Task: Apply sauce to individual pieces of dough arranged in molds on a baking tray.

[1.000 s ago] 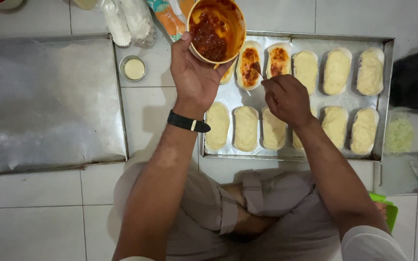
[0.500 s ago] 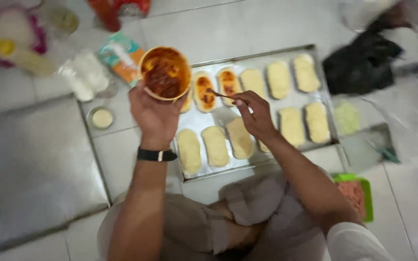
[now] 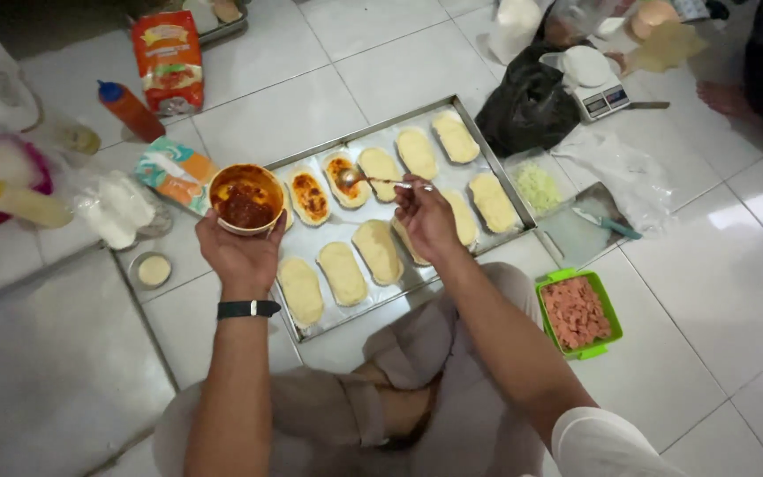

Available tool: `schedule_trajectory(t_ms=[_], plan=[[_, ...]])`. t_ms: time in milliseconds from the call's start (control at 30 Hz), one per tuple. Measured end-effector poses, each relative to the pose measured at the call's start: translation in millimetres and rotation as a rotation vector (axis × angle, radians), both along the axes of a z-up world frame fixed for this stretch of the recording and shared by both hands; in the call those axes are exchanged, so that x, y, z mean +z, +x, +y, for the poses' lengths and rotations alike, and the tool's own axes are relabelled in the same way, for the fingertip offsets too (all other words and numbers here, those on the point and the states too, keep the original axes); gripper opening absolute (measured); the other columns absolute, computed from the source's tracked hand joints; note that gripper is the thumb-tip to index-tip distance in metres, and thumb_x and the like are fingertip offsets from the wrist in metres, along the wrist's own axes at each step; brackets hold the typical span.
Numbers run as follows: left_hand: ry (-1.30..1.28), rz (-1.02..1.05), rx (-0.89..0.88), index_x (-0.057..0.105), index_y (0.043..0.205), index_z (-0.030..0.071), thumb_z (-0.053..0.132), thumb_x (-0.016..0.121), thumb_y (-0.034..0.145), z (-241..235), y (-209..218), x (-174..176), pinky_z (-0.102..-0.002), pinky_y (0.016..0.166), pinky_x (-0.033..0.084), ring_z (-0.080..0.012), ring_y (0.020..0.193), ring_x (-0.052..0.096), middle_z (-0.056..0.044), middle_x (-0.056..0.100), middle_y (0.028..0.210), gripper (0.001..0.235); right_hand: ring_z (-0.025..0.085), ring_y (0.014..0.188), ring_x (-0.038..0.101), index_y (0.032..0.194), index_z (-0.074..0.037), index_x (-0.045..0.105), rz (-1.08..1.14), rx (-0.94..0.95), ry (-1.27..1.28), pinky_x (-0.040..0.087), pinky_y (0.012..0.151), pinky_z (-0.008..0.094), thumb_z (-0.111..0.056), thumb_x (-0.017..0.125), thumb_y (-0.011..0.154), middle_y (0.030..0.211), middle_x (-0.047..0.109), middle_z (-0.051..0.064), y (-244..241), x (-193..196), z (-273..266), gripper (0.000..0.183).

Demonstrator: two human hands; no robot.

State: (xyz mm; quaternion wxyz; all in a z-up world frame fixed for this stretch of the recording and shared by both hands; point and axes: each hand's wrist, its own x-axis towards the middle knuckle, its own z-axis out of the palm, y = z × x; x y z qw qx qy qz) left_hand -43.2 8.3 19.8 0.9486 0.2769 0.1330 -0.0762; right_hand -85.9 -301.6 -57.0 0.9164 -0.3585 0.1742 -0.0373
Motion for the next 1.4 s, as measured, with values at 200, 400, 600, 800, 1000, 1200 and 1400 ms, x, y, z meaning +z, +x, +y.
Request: schedule_trajectory(t_ms=[200, 400, 600, 800, 1000, 1200, 1400], plan=[[-0.052, -0.097, 0.026, 0.054, 0.139, 0.013, 0.045, 0.053, 0.087, 5, -26, 13, -0.062, 0.108, 0.048, -0.035, 0.135, 0.056, -0.012, 0.057, 0.147, 0.062, 0.017, 0.088, 0.065, 0.122, -0.009, 0.063, -0.126, -0.014, 0.157, 0.055, 0.08, 0.032, -0.024, 0.056, 0.107, 0.098, 0.07, 0.006, 0, -8, -20, 0.023], [-0.028, -0.088, 0.135, 0.053, 0.141, 0.014, 0.048, 0.048, 0.091, 4, -55, 73, -0.058, 0.106, 0.049, -0.0337, 0.133, 0.057, -0.011, 0.056, 0.147, 0.06, 0.017, 0.089, 0.067, 0.122, -0.008, 0.064, -0.168, 0.026, 0.103, 0.055, 0.08, 0.032, -0.024, 0.059, 0.107, 0.101, 0.071, 0.007, -5, 0, -15, 0.022], [-0.046, -0.036, 0.163, 0.054, 0.139, 0.015, 0.05, 0.046, 0.09, 9, -59, 52, -0.056, 0.099, 0.053, -0.0334, 0.13, 0.059, -0.011, 0.058, 0.145, 0.06, 0.016, 0.091, 0.067, 0.121, -0.009, 0.063, -0.094, 0.049, -0.076, 0.055, 0.079, 0.032, -0.027, 0.057, 0.107, 0.101, 0.07, 0.005, 2, -3, 0, 0.024], [-0.089, -0.02, 0.141, 0.054, 0.14, 0.015, 0.049, 0.049, 0.09, 23, -40, 30, -0.056, 0.101, 0.054, -0.0327, 0.131, 0.059, -0.011, 0.059, 0.144, 0.06, 0.017, 0.09, 0.067, 0.116, -0.005, 0.062, -0.042, 0.113, -0.375, 0.056, 0.079, 0.032, -0.024, 0.053, 0.111, 0.102, 0.071, 0.008, 33, -21, 22, 0.021], [-0.15, -0.101, 0.14, 0.052, 0.141, 0.015, 0.049, 0.053, 0.089, 26, -20, 36, -0.058, 0.103, 0.052, -0.0332, 0.132, 0.057, -0.011, 0.057, 0.145, 0.062, 0.014, 0.094, 0.069, 0.117, -0.004, 0.063, -0.158, 0.249, -0.785, 0.057, 0.077, 0.03, -0.022, 0.051, 0.108, 0.103, 0.072, 0.006, 79, -48, 40, 0.023], [-0.2, -0.068, 0.178, 0.051, 0.142, 0.013, 0.05, 0.053, 0.089, 19, -10, 38, -0.06, 0.1, 0.053, -0.0354, 0.129, 0.057, -0.014, 0.057, 0.143, 0.064, 0.013, 0.09, 0.069, 0.119, -0.005, 0.063, -0.22, 0.28, -0.921, 0.057, 0.073, 0.028, -0.02, 0.05, 0.109, 0.102, 0.072, 0.006, 102, -67, 57, 0.022], [-0.142, -0.099, 0.174, 0.049, 0.144, 0.011, 0.049, 0.053, 0.093, 10, -12, 46, -0.06, 0.103, 0.052, -0.035, 0.131, 0.056, -0.014, 0.054, 0.146, 0.064, 0.011, 0.09, 0.067, 0.12, -0.005, 0.064, -0.192, 0.299, -0.859, 0.055, 0.074, 0.027, -0.017, 0.051, 0.11, 0.104, 0.072, 0.005, 99, -70, 60, 0.02]])
